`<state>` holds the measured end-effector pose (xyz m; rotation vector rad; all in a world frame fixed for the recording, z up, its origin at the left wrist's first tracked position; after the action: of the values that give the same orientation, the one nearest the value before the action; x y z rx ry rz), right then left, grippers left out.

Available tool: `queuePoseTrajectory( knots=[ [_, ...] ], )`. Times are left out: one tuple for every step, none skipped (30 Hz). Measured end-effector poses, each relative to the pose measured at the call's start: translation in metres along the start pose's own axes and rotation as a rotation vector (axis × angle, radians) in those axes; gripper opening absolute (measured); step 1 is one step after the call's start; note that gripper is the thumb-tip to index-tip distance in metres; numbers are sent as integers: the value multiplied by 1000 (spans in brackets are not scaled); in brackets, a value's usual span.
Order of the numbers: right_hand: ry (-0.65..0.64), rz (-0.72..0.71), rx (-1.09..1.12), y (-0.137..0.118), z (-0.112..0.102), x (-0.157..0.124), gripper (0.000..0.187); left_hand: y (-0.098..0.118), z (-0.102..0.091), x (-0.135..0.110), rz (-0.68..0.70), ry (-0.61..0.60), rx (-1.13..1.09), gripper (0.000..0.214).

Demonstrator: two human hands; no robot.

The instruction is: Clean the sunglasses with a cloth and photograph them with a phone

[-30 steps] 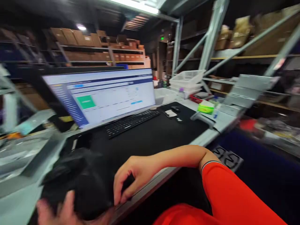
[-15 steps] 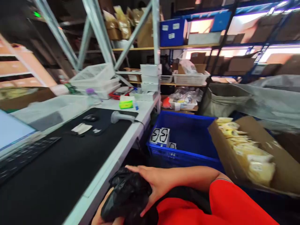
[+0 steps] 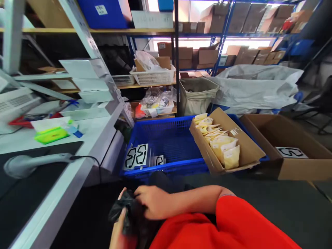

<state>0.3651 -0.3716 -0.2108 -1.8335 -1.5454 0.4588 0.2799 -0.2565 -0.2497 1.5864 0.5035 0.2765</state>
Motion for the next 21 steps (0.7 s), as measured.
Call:
queuePoseTrajectory(
  knots=[
    [-86,-3,-13,-2,7,-5,17,-6,4,1,-51,-11,-64,79],
    [-143,-3,-14,-3,12,-10,24,-12,6,2,-107,-6,-138,80],
    [-163,5,-6,-3,13,-17,36,-17,7,2,-164,10,-219,80],
    [-145,24,4,-2,12,-23,52,-22,7,3,-212,36,-296,79],
    [-98,52,0,0,9,-30,70,-25,7,4,-243,67,-356,77],
    [-42,73,-29,4,6,-36,81,-27,6,6,-252,92,-393,74],
    [1,69,-84,8,4,-41,85,-28,5,9,-251,111,-409,73],
    [25,41,-156,11,3,-43,81,-30,5,13,-258,129,-423,75],
    [24,-8,-239,15,5,-44,72,-33,4,16,-280,143,-439,81],
    [3,-66,-321,19,9,-42,61,-36,5,20,-312,159,-458,89],
    [-14,-117,-394,24,13,-38,50,-39,6,23,-351,166,-478,96],
    [-23,-155,-452,31,17,-33,41,-43,8,26,-386,156,-495,100],
    [-20,-182,-492,38,20,-25,33,-46,11,30,-397,129,-503,99],
    [-11,-204,-512,45,21,-16,27,-48,14,34,-383,95,-506,94],
    [6,-224,-511,53,19,-7,24,-49,17,38,-356,64,-505,87],
    [42,-235,-492,61,13,4,24,-50,19,41,-327,44,-505,79],
    [112,-243,-475,69,2,13,25,-50,19,44,-304,36,-512,74],
    [214,-232,-468,77,-15,21,26,-49,16,47,-283,45,-515,72],
    [346,-200,-472,86,-36,27,27,-47,10,49,-256,63,-504,73],
    [505,-149,-500,96,-60,29,26,-42,1,51,-215,80,-465,76],
    [642,-81,-528,106,-86,28,25,-36,-12,53,-157,100,-388,80]
  ],
)
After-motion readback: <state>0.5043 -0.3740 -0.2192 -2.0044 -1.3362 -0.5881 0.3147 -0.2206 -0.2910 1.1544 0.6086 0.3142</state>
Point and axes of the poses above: each hand's wrist, its own x-axis towards the middle knuckle, its own z-axis out of the palm, y = z × x, the point moved 4 cm from there along x, towards the middle knuckle, and after that the axes turned 12 degrees about -y, right-handed, at the moved point
